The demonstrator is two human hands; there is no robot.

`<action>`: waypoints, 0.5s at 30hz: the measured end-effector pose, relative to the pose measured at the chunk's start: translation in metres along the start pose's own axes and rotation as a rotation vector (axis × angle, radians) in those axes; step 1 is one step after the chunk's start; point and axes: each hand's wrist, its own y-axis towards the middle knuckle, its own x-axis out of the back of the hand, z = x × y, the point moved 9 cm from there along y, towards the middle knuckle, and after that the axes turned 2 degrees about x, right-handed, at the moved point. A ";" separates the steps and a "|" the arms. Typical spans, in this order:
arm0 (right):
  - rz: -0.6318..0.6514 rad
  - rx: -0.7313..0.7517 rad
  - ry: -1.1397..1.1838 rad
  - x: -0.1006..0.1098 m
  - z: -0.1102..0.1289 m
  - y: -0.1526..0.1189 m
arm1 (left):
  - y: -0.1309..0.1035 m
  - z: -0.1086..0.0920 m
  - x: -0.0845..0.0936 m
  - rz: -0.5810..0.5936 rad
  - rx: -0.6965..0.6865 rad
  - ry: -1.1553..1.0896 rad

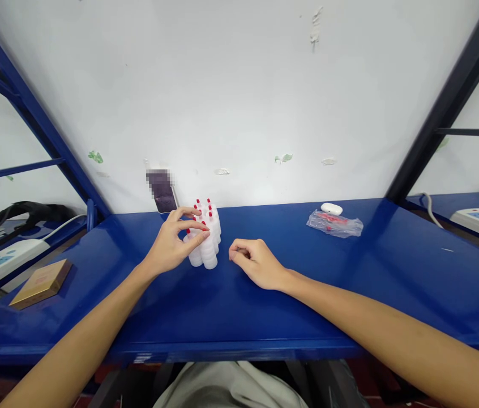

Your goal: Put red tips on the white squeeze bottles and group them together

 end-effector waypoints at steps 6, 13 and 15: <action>0.000 0.035 -0.092 0.001 -0.001 0.001 | 0.002 0.008 0.032 -0.267 0.040 -0.092; -0.007 0.016 -0.179 0.002 -0.004 0.005 | 0.000 0.095 0.033 -0.325 0.455 -0.237; -0.008 0.021 -0.197 0.001 -0.003 0.006 | -0.003 0.110 0.019 -0.173 0.493 -0.101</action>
